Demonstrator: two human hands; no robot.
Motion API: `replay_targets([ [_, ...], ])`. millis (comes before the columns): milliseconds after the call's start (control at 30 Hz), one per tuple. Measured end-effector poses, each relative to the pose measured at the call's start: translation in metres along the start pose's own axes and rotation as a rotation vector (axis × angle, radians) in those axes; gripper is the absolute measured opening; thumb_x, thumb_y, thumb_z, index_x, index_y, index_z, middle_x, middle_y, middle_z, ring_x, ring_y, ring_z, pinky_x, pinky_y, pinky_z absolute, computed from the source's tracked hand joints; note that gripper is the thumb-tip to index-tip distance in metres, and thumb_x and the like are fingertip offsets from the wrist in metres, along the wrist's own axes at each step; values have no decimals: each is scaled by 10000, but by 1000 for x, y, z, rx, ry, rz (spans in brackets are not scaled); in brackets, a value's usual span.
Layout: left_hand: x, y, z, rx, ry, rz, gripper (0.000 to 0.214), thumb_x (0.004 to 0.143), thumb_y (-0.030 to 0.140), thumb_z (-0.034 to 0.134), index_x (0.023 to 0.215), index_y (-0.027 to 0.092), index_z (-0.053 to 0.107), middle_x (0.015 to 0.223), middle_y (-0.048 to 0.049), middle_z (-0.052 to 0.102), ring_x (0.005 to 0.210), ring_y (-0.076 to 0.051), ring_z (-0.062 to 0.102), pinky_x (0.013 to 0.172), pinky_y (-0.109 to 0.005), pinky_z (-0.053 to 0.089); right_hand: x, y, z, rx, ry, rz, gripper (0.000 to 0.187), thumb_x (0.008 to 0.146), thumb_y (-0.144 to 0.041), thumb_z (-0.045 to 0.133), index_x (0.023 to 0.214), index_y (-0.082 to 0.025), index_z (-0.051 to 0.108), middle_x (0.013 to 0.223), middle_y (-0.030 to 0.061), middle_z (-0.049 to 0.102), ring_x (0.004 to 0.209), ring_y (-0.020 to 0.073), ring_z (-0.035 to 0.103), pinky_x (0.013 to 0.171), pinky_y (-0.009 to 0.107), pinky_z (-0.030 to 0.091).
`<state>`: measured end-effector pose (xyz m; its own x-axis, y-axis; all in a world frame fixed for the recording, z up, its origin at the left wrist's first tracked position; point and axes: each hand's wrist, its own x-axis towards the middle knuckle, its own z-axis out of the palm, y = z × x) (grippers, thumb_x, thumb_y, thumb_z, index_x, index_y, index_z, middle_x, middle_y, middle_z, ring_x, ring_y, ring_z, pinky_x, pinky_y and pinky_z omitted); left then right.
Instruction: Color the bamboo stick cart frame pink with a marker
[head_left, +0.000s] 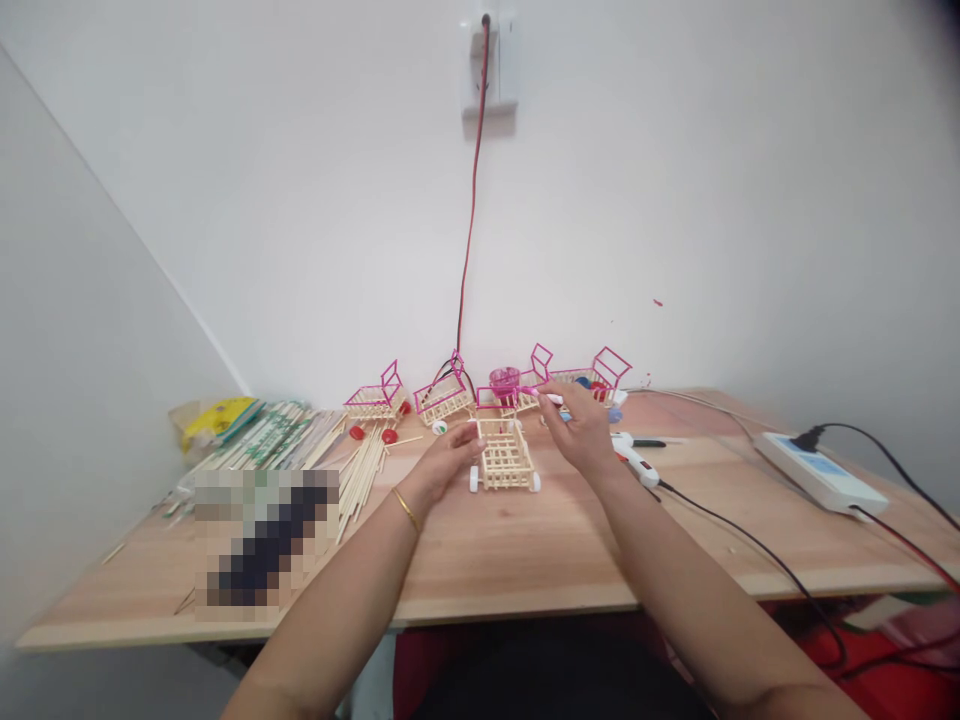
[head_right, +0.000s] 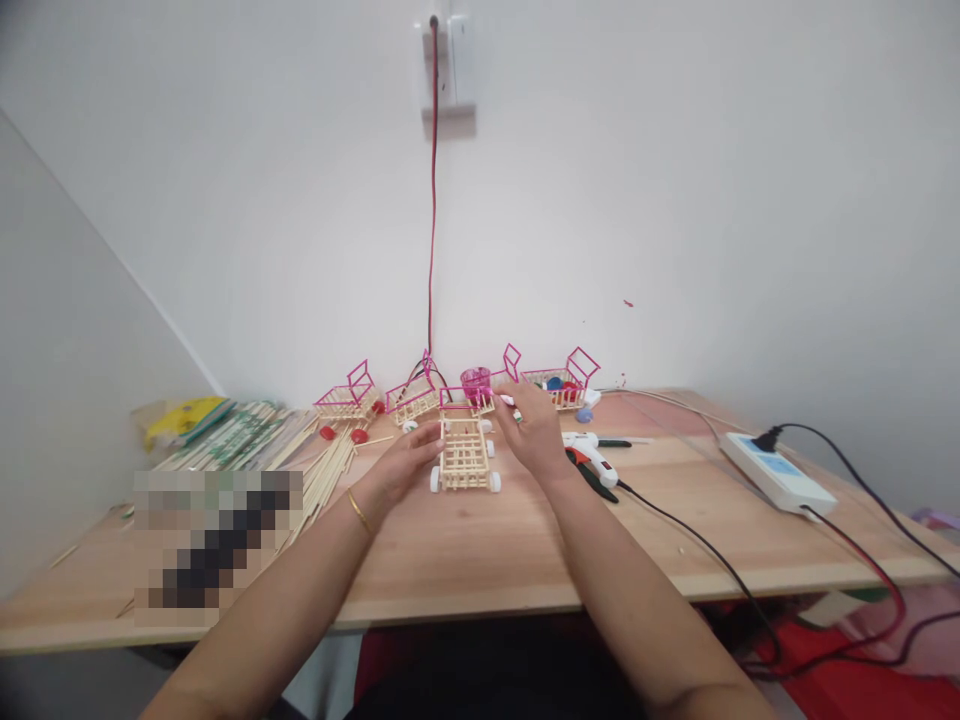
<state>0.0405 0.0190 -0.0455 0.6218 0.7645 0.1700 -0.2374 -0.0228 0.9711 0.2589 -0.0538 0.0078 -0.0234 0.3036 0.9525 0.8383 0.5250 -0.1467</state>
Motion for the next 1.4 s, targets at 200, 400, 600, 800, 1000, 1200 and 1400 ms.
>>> replay_targets([
  [200,-1,2,1,-2,1,-1,510,716,380,823,1160,168,687,1255,-139,671,1169,-289,608,1079,-448,378,-2,-1,-3,-12,-59,-1,146,966,-262,511,974,-218,651,854,72,718,820,227,650,742,372,475],
  [400,-1,2,2,0,5,-9,520,710,382,827,1162,166,686,1259,-137,669,1180,-292,600,1076,-444,382,-2,-2,-1,-10,-42,1,131,963,-241,520,988,-212,645,841,70,710,807,221,639,722,363,468],
  [600,0,0,1,-16,11,-16,516,715,372,826,1166,168,678,1266,-140,665,1184,-289,600,1072,-442,390,-3,-1,-2,-19,-44,-44,100,948,-225,543,954,-207,641,840,62,716,801,213,649,730,358,464],
  [800,0,0,0,-10,4,-10,501,715,368,825,1152,170,682,1250,-132,673,1163,-287,611,1064,-435,392,-5,0,-4,-21,-35,-29,112,946,-235,537,945,-215,648,841,63,722,810,222,658,741,365,480],
  [1000,-1,0,0,-2,24,-15,487,705,370,831,1132,178,694,1253,-127,672,1177,-291,603,1070,-439,384,-4,0,-5,-11,-41,-25,114,940,-234,534,939,-232,647,832,53,723,806,227,670,780,390,505],
  [1200,0,0,0,-4,22,-11,501,707,374,829,1142,171,687,1253,-133,671,1174,-290,604,1064,-435,392,-5,0,-4,-11,-13,-36,102,932,-217,541,948,-235,641,850,52,729,817,224,676,799,396,518],
  [1400,1,-2,0,-2,0,-2,495,722,370,818,1153,168,682,1247,-131,674,1161,-285,612,1066,-437,394,-5,0,-5,-11,-35,-29,99,929,-230,544,913,-243,641,834,48,730,786,221,672,787,403,522],
])
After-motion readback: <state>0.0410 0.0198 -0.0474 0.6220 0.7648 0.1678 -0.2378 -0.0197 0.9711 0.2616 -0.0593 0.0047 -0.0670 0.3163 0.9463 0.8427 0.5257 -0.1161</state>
